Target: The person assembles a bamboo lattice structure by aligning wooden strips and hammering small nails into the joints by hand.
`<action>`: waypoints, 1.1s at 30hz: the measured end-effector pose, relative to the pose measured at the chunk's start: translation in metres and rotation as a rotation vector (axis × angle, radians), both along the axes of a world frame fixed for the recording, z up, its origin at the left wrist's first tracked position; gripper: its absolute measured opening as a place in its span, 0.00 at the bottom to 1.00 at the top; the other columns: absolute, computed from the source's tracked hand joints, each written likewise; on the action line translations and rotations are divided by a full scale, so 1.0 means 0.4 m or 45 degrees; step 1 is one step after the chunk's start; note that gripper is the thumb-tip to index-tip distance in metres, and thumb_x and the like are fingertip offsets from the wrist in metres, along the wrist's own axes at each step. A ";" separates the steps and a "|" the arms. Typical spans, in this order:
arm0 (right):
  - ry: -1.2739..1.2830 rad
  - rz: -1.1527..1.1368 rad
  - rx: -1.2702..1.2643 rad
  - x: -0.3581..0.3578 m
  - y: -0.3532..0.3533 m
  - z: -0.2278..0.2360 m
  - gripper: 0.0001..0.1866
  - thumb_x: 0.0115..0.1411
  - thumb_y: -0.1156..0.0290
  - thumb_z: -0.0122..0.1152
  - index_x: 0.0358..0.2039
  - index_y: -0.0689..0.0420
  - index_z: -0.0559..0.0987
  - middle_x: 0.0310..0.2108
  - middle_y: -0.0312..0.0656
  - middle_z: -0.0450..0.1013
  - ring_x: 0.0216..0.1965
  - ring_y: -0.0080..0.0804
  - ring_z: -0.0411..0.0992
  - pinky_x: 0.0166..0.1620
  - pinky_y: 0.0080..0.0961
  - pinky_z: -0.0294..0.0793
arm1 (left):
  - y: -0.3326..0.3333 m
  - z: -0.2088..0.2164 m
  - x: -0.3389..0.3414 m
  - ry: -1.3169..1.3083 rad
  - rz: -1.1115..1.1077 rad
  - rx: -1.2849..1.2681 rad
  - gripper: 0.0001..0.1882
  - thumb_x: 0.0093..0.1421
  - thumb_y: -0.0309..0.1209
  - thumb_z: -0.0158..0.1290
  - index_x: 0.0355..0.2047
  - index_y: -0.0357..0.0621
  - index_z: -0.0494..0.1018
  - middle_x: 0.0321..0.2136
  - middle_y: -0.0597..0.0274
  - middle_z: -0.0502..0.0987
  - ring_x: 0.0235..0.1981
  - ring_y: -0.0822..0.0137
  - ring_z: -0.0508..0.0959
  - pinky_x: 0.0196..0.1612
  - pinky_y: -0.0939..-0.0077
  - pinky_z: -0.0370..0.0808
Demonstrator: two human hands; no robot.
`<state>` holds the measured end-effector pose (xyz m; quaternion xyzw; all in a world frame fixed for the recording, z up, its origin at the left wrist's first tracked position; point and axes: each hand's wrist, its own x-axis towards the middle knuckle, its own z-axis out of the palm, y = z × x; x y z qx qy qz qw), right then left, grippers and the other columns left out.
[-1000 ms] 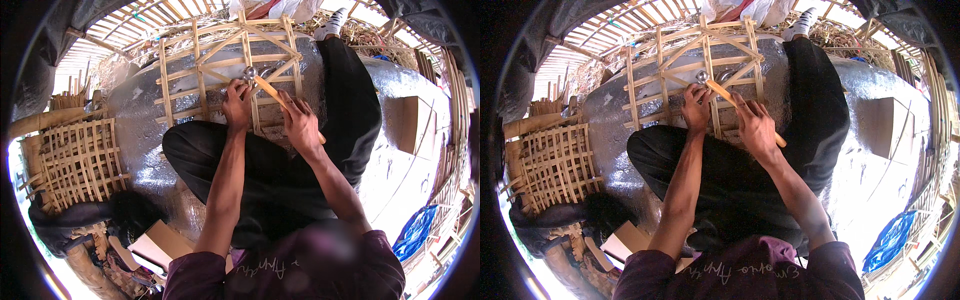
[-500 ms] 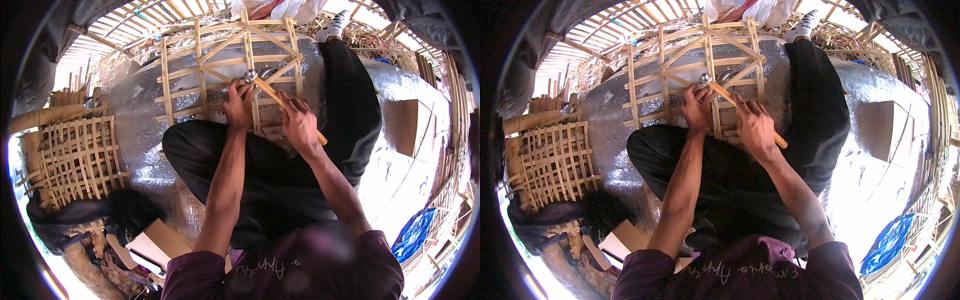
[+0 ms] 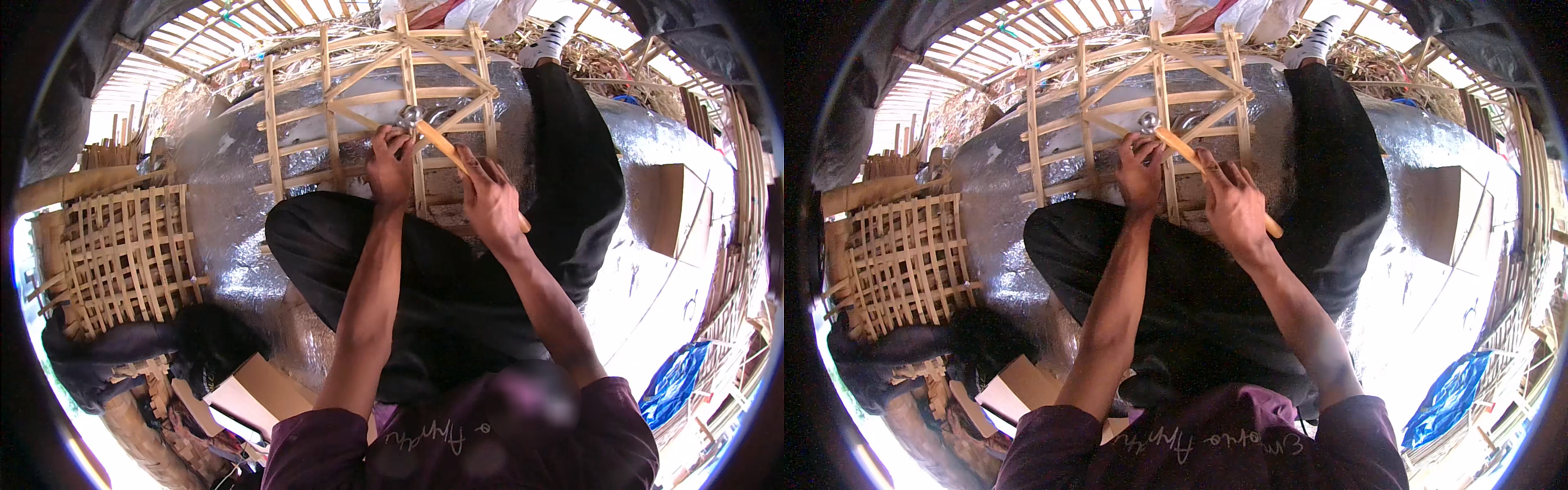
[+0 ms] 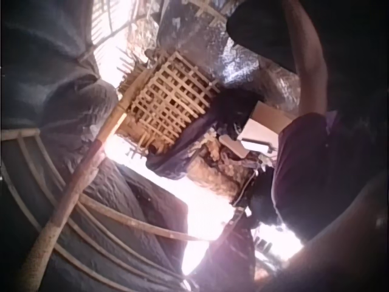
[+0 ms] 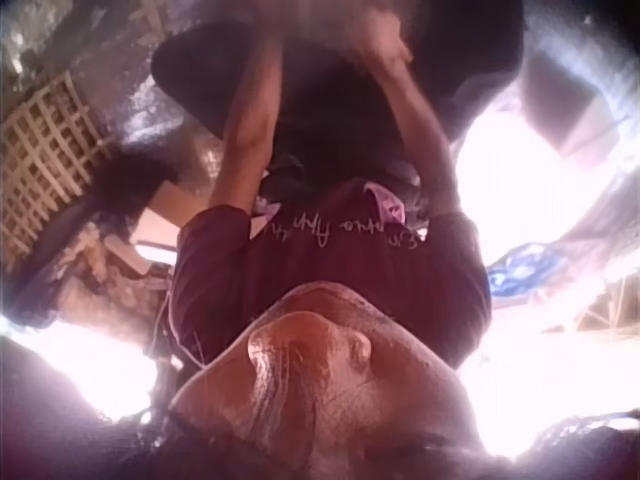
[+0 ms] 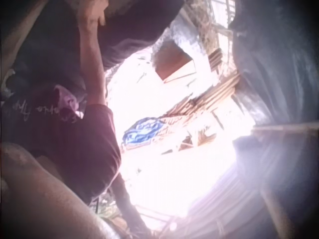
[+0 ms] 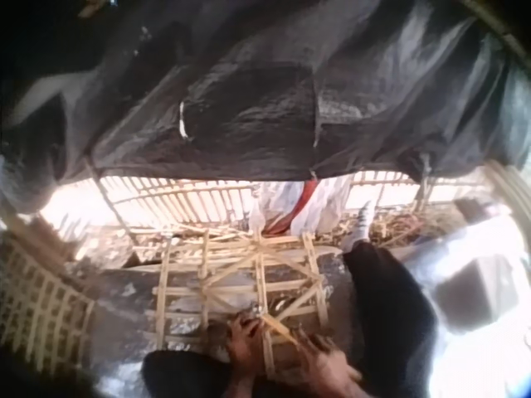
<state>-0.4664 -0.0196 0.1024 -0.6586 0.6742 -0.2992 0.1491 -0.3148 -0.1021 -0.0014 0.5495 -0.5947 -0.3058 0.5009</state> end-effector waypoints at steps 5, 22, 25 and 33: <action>0.000 -0.001 0.017 -0.005 -0.007 -0.011 0.23 0.57 0.80 0.57 0.55 0.53 0.73 0.36 0.48 0.74 0.39 0.49 0.74 0.42 0.39 0.75 | 0.005 -0.002 0.007 -0.033 -0.001 0.058 0.27 0.55 0.22 0.61 0.52 0.35 0.62 0.40 0.52 0.78 0.42 0.66 0.81 0.44 0.74 0.78; 0.049 0.025 -0.026 -0.011 0.008 -0.025 0.24 0.59 0.77 0.54 0.58 0.52 0.70 0.36 0.48 0.74 0.37 0.49 0.74 0.39 0.41 0.76 | -0.006 -0.020 0.011 -0.057 0.000 0.020 0.27 0.55 0.23 0.61 0.52 0.34 0.62 0.40 0.52 0.77 0.42 0.65 0.81 0.44 0.75 0.78; 0.053 0.020 0.014 -0.015 0.001 -0.016 0.24 0.59 0.78 0.54 0.57 0.52 0.71 0.35 0.48 0.74 0.37 0.48 0.75 0.39 0.41 0.77 | -0.010 -0.002 -0.003 -0.048 0.014 0.031 0.26 0.55 0.23 0.61 0.52 0.35 0.62 0.39 0.54 0.78 0.41 0.66 0.81 0.44 0.75 0.78; -0.021 0.032 -0.019 -0.004 0.005 -0.020 0.23 0.60 0.77 0.54 0.57 0.54 0.71 0.36 0.49 0.74 0.37 0.48 0.75 0.40 0.41 0.76 | 0.004 0.011 0.012 -0.087 0.001 -0.019 0.27 0.55 0.25 0.61 0.53 0.36 0.63 0.40 0.54 0.78 0.41 0.66 0.81 0.46 0.71 0.76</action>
